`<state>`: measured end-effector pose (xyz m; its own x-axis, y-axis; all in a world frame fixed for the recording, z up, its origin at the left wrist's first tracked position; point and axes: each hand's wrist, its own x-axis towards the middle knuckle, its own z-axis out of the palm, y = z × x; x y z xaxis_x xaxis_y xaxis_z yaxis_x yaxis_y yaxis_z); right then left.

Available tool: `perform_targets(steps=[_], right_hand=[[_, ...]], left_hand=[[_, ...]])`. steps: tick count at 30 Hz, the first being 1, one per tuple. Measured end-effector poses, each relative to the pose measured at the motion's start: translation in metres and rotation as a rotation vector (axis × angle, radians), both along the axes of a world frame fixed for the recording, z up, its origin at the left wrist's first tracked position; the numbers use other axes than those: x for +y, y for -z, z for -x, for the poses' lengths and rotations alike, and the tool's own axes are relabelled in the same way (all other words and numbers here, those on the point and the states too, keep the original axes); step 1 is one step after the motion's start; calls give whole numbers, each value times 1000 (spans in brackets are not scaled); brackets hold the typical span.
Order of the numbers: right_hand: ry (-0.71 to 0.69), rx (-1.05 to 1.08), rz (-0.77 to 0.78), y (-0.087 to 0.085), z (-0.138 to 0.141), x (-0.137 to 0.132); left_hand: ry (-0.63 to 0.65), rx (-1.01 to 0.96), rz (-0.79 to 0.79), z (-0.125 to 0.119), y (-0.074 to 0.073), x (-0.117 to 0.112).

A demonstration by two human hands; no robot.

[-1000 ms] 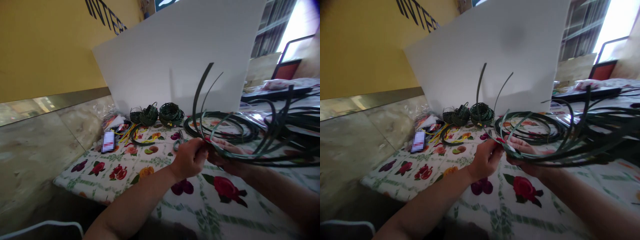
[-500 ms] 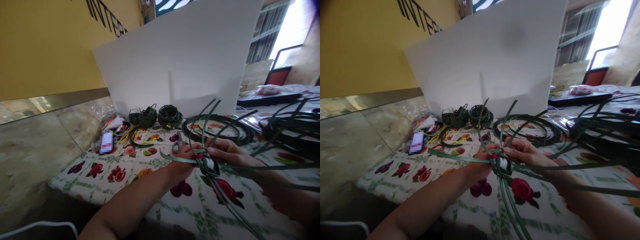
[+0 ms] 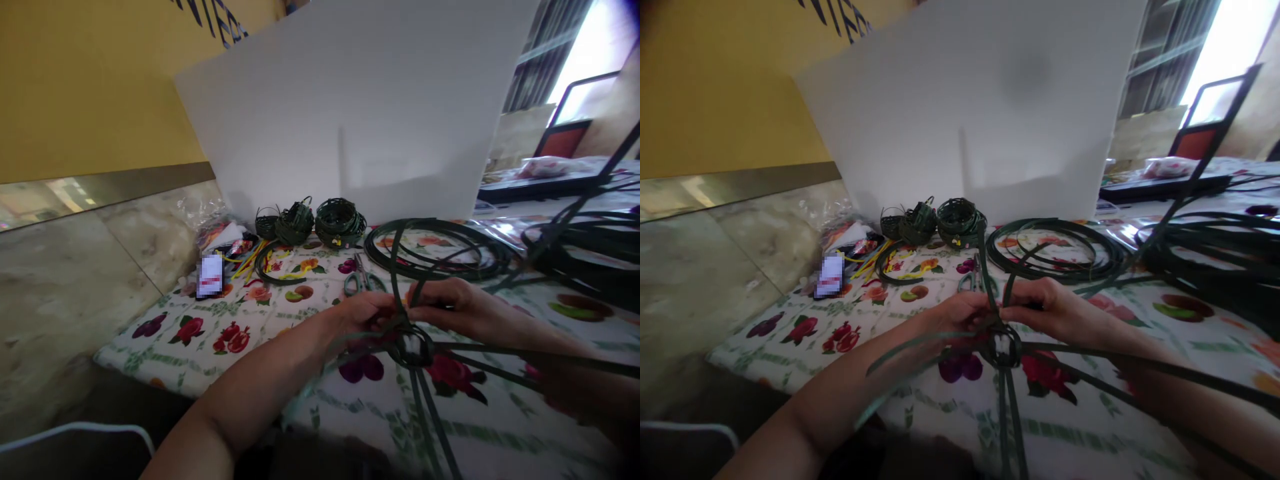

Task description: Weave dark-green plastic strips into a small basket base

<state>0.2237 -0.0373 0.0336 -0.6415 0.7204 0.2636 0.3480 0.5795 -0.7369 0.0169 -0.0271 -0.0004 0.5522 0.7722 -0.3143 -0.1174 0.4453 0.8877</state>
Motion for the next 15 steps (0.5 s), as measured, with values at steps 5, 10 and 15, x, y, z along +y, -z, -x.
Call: perform_targets(steps=[5,10,15], right_hand=[[55,218,193,4,-6,10],[80,413,379,17,-12,18],[45,460,462,28,-9,23]], left_hand=[[-179,-185,-385,-8,-13,-8],[-212,24,-929,-7,-9,-13],[-345,233,-1206,-2,-1,-15]])
